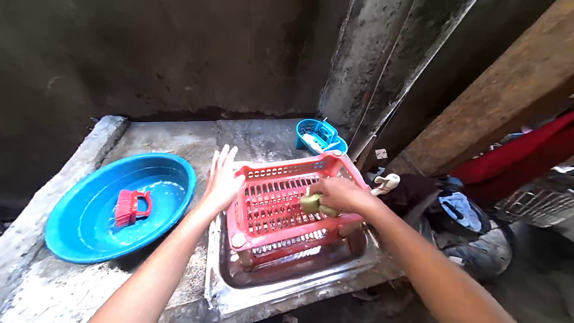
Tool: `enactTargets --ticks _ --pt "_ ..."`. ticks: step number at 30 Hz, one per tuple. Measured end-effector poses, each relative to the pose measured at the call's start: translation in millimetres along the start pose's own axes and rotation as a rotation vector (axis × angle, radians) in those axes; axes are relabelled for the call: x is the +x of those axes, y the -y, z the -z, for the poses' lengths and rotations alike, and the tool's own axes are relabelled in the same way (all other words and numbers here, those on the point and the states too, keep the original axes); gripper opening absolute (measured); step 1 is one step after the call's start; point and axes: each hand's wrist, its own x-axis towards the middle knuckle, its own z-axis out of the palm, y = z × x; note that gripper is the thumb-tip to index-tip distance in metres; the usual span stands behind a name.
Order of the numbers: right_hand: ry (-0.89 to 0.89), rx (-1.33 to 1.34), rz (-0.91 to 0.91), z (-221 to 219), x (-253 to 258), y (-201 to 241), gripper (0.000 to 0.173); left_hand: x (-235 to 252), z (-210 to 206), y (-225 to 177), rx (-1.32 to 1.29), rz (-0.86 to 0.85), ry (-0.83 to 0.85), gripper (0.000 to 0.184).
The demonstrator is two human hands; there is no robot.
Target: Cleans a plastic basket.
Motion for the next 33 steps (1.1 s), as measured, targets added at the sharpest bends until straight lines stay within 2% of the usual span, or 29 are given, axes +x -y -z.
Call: enactTargets --ticks 1,2,4,5,7,9,11,13,14,16,18,19,21,23,24,26,28,30,31,33 --pt "-0.167 0.059 -0.006 1 -16 -1 0.026 -18 7 -10 0.069 -0.117 0.067 0.055" --pt "-0.308 0.144 0.025 -5 -28 4 0.026 -39 10 -22 0.152 -0.191 0.208 0.051" --pt "-0.551 0.263 0.164 -40 -39 36 0.031 -78 3 -44 0.307 -0.235 0.5 0.053" --pt "-0.706 0.259 0.279 -67 -35 55 0.031 -95 -7 -46 0.375 -0.285 0.488 0.045" --pt "-1.017 0.13 0.453 -124 -17 71 0.017 -112 -29 -34 0.471 -0.455 0.202 0.014" --pt "-1.25 0.043 0.415 -154 -13 53 0.011 -111 -37 -32 0.571 -0.526 0.127 0.005" --pt "-1.337 0.041 0.248 -169 -30 24 0.012 -108 -38 -37 0.628 -0.523 0.173 0.006" --pt "-1.293 0.117 0.042 -190 -52 2 0.012 -108 -39 -41 0.646 -0.512 0.19 0.012" --pt "-1.215 0.247 -0.088 -202 -61 -3 0.016 -109 -39 -44 0.653 -0.485 0.212 0.014" --pt "-1.043 0.835 -0.41 -218 -69 -12 0.032 -110 -40 -47 0.659 -0.454 0.237 0.014" --pt "-1.16 1.417 -0.654 -208 -57 -19 0.045 -109 -42 -45 0.665 -0.495 0.197 0.01" --pt "-1.247 1.605 -0.718 -195 -48 -17 0.046 -109 -44 -42 0.668 -0.536 0.16 0.008" --pt "-1.318 1.71 -0.737 -178 -21 0 0.046 -110 -48 -37 0.674 -0.581 0.125 0.002" --pt "-1.282 1.702 -0.715 -168 4 34 0.044 -107 -48 -36 0.669 -0.599 0.121 0.003" --pt "-1.225 1.711 -0.701 -169 12 55 0.043 -106 -47 -35 0.665 -0.604 0.119 0.005" --pt "-0.973 1.75 -0.655 -178 13 108 0.042 -105 -48 -32 0.656 -0.629 0.089 0.015" --pt "-0.753 1.819 -0.523 -194 15 150 0.035 -106 -49 -35 0.651 -0.602 0.11 0.019" --pt "-0.625 1.828 -0.373 -209 20 150 0.031 -105 -46 -42 0.667 -0.548 0.169 0.01" --pt "-0.589 1.824 -0.381 -211 22 136 0.026 -104 -45 -43 0.68 -0.532 0.199 0.007" --pt "-0.524 1.8 -0.546 -205 30 94 0.016 -102 -42 -51 0.706 -0.448 0.313 0.01"
